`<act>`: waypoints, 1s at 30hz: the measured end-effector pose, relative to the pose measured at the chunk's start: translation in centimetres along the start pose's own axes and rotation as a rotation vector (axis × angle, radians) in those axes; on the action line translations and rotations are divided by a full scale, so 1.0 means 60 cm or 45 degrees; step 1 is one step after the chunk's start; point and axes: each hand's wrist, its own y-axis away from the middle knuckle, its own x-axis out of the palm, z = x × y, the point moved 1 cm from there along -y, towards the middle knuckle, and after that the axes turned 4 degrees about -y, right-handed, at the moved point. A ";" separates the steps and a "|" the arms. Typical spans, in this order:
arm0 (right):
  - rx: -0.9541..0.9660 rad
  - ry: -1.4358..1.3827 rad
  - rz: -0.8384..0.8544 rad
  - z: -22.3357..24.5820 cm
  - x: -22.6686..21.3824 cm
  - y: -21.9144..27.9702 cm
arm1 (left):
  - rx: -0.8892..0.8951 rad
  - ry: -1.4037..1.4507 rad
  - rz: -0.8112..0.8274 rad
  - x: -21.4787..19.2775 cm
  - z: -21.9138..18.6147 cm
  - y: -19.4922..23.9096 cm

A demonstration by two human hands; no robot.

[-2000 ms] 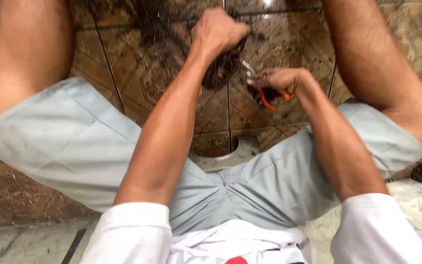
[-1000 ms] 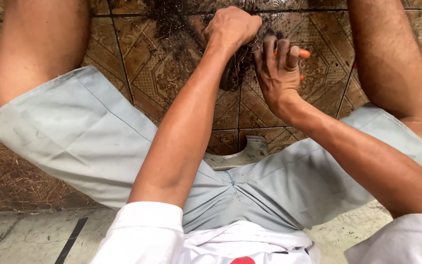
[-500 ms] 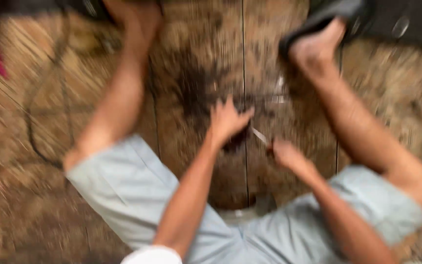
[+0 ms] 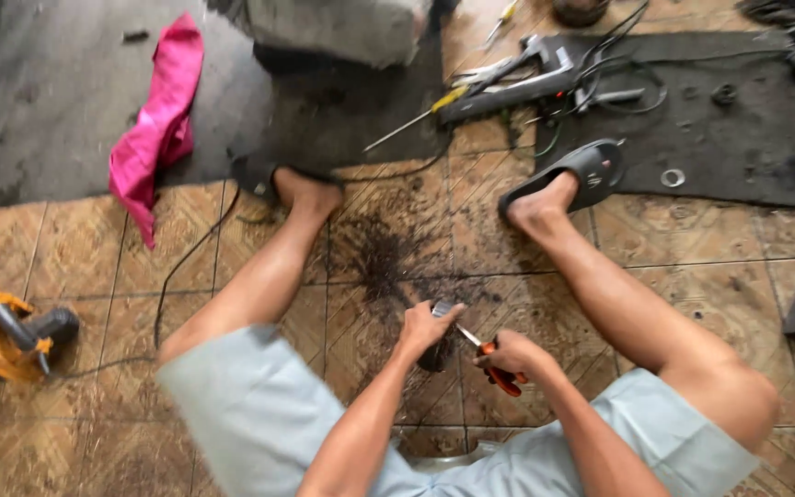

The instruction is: The person sits on a small stool on a tiled floor and uses orange-handled pliers to cut a bundle of dark, tangled wire or cable. The person repeatedly pulls and cuts sections of the wire, creating a pile of debris on the floor.

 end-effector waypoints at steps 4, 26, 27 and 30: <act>0.047 0.124 -0.035 0.050 0.013 0.056 | 0.145 -0.104 -0.167 0.068 0.043 -0.133; 0.116 -0.241 -0.424 0.045 0.134 0.203 | 0.241 -0.262 -0.173 0.033 -0.003 -0.106; 0.104 -0.127 -0.529 0.014 0.157 0.188 | 0.240 -0.244 -0.169 0.025 -0.008 -0.110; 0.078 -0.127 -0.672 -0.069 0.246 0.138 | 0.173 -0.202 -0.168 0.023 0.001 -0.118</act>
